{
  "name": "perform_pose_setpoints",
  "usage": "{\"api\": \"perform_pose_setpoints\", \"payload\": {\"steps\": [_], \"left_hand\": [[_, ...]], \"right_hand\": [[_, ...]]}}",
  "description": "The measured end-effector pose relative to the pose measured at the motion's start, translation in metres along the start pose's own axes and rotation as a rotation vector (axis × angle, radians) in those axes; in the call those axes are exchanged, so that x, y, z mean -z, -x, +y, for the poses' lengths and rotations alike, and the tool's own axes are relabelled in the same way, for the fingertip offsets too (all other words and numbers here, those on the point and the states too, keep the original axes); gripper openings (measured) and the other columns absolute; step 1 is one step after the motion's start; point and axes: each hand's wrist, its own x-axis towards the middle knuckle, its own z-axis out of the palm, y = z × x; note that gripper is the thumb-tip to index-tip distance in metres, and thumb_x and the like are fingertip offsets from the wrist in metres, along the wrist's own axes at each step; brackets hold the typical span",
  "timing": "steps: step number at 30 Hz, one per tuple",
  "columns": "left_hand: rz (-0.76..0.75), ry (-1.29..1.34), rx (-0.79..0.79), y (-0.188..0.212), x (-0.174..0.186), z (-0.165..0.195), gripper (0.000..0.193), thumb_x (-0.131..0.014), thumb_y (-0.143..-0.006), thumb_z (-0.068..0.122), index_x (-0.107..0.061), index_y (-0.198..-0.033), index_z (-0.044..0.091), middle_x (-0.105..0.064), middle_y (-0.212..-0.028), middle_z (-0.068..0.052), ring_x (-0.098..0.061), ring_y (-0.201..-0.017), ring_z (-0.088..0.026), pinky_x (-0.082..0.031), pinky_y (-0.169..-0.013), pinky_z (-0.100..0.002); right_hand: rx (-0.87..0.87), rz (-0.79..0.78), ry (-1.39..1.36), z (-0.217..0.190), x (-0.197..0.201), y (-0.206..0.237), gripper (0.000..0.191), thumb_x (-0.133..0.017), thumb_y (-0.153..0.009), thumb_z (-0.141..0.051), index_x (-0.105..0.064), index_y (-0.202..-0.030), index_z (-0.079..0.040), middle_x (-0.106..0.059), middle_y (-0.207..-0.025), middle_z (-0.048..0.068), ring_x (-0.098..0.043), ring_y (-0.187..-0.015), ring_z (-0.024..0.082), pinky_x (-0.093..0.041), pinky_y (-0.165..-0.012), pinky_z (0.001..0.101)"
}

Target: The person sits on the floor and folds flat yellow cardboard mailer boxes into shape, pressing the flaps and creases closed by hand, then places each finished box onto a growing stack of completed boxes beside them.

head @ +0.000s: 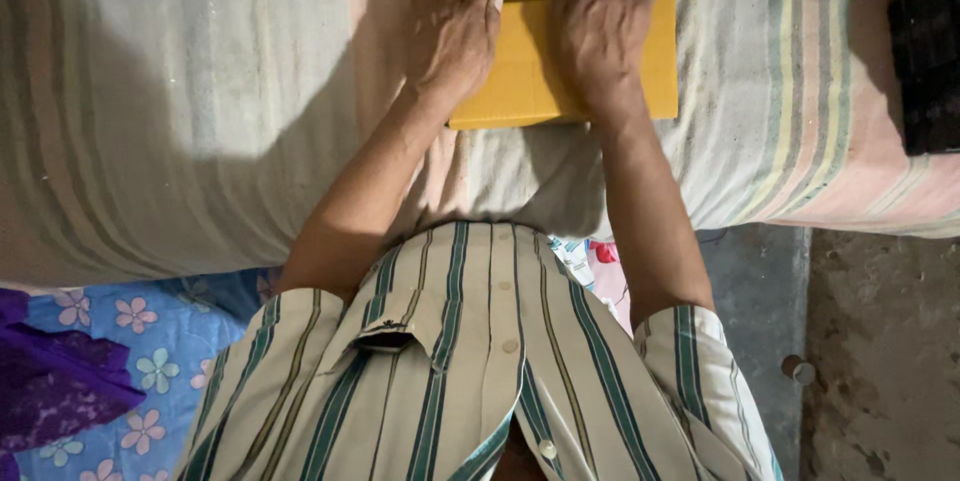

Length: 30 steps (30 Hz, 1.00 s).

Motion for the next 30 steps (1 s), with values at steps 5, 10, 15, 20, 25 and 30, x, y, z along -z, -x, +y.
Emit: {"api": "perform_pose_setpoints", "payload": {"steps": [5,10,15,20,25,30], "left_hand": [[0.057,0.049,-0.114,0.003,0.022,0.007,0.027,-0.057,-0.103,0.025,-0.070,-0.123,0.012,-0.066,-0.121,-0.016,-0.057,-0.114,-0.038,-0.045,-0.099,-0.056],[-0.027,0.028,-0.279,0.029,0.051,0.017,0.066,-0.067,-0.103,0.052,-0.050,-0.151,0.010,-0.041,-0.156,-0.019,-0.031,-0.142,-0.041,-0.032,-0.116,-0.063],[-0.307,0.118,-0.265,0.066,0.064,0.033,0.138,-0.093,-0.048,0.064,-0.031,-0.159,0.009,-0.015,-0.167,-0.014,-0.005,-0.153,-0.039,-0.015,-0.123,-0.066],[-0.126,0.079,-0.381,0.058,0.052,-0.002,0.135,-0.099,-0.060,0.050,-0.026,-0.167,0.010,-0.013,-0.174,-0.012,-0.009,-0.161,-0.034,-0.022,-0.134,-0.054],[-0.170,0.085,-0.294,0.070,0.056,-0.033,0.119,-0.094,-0.077,0.036,-0.024,-0.170,0.008,-0.013,-0.177,-0.009,-0.024,-0.159,-0.030,-0.029,-0.129,-0.045],[-0.164,0.078,-0.261,0.075,0.065,-0.017,0.114,-0.093,-0.081,0.031,-0.023,-0.166,-0.002,-0.009,-0.175,-0.014,-0.029,-0.159,-0.038,-0.035,-0.125,-0.041]], "right_hand": [[0.204,-0.075,-0.168,-0.035,0.021,0.012,0.069,-0.059,-0.108,-0.049,-0.048,-0.150,0.005,-0.049,-0.148,0.030,-0.040,-0.142,0.047,-0.023,-0.123,0.0622],[0.208,-0.215,-0.151,-0.029,0.054,0.036,0.123,-0.075,-0.068,-0.078,-0.037,-0.161,-0.008,-0.029,-0.163,0.029,-0.022,-0.151,0.048,-0.009,-0.120,0.0666],[0.147,-0.196,-0.134,-0.040,0.060,0.042,0.135,-0.086,-0.063,-0.080,-0.033,-0.166,-0.009,-0.027,-0.169,0.026,-0.021,-0.156,0.048,-0.007,-0.123,0.0701],[0.050,-0.287,-0.151,-0.037,0.062,0.042,0.139,-0.095,-0.050,-0.064,-0.032,-0.165,-0.017,-0.026,-0.166,0.026,-0.021,-0.153,0.048,-0.028,-0.114,0.0677],[0.089,-0.201,-0.317,-0.003,0.068,0.059,0.131,-0.098,-0.064,-0.050,-0.029,-0.169,-0.016,-0.020,-0.172,0.026,-0.016,-0.158,0.050,-0.035,-0.128,0.0554],[0.135,-0.148,-0.392,0.009,0.057,0.070,0.127,-0.098,-0.076,-0.051,-0.025,-0.172,-0.009,-0.012,-0.175,0.027,-0.009,-0.161,0.050,-0.031,-0.133,0.0545]]}}
